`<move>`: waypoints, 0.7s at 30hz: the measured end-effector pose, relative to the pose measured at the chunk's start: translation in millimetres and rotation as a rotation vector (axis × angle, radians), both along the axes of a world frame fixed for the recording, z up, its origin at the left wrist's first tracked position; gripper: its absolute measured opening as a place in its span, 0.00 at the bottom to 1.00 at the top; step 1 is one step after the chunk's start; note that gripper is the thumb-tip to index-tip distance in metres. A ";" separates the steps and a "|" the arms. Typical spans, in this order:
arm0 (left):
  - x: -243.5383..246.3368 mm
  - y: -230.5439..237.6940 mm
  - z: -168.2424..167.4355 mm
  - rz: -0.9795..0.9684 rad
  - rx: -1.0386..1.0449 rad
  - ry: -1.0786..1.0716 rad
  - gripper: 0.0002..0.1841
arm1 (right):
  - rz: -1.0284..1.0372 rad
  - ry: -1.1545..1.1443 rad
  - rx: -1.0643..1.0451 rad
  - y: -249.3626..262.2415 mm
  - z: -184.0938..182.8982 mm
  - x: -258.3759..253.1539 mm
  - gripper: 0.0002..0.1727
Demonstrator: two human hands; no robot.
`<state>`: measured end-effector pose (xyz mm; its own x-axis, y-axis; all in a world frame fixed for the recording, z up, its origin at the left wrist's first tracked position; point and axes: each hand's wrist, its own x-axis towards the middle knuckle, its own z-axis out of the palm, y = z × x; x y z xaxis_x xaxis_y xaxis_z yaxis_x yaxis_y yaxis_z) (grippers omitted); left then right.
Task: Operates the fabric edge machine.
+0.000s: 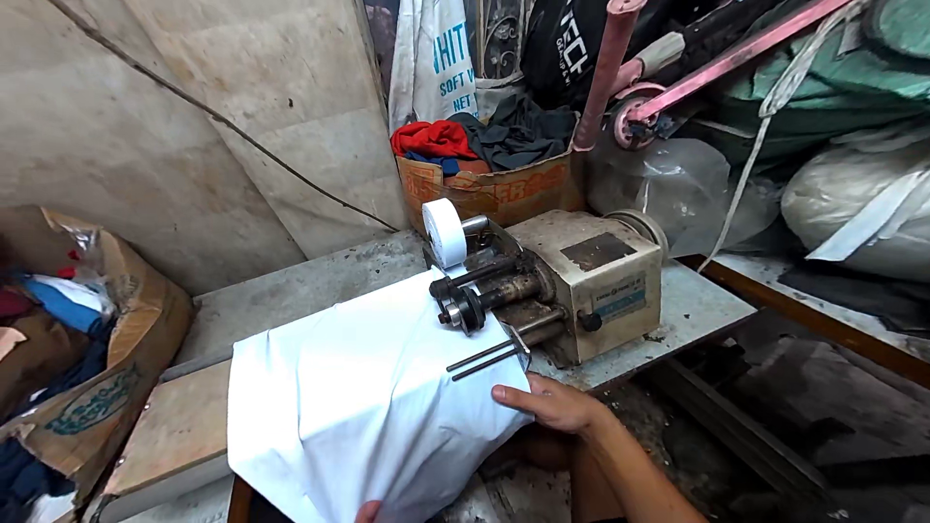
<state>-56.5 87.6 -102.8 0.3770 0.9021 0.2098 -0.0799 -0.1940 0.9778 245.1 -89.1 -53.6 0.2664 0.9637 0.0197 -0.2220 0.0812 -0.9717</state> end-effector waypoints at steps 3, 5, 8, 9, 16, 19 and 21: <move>3.1 2.6 -0.9 0.011 -0.017 -0.005 0.20 | -0.002 -0.010 -0.009 0.5 0.4 -0.6 0.15; 4.3 3.4 -2.1 0.011 -0.016 -0.045 0.19 | 0.006 -0.022 -0.017 0.8 1.1 -1.0 0.15; 7.0 3.0 -4.9 0.004 -0.012 -0.080 0.17 | 0.021 -0.048 -0.028 0.7 2.4 -0.9 0.15; 8.8 2.3 -4.5 0.001 -0.016 -0.084 0.17 | 0.024 -0.050 -0.029 0.8 2.6 -0.2 0.14; 10.7 -1.2 -2.1 0.002 -0.042 -0.074 0.14 | 0.027 -0.036 -0.019 0.0 1.6 -1.0 0.16; 10.2 0.2 -4.3 0.030 -0.001 -0.080 0.12 | 0.023 -0.045 -0.017 0.1 1.7 -0.9 0.17; 11.7 0.6 -6.4 0.091 0.040 -0.056 0.10 | 0.020 -0.084 -0.026 0.1 1.7 -1.2 0.18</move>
<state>-44.8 88.2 -109.2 0.2803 0.9227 0.2646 -0.1146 -0.2415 0.9636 244.0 -89.0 -51.9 0.2452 0.9693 0.0159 -0.1405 0.0518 -0.9887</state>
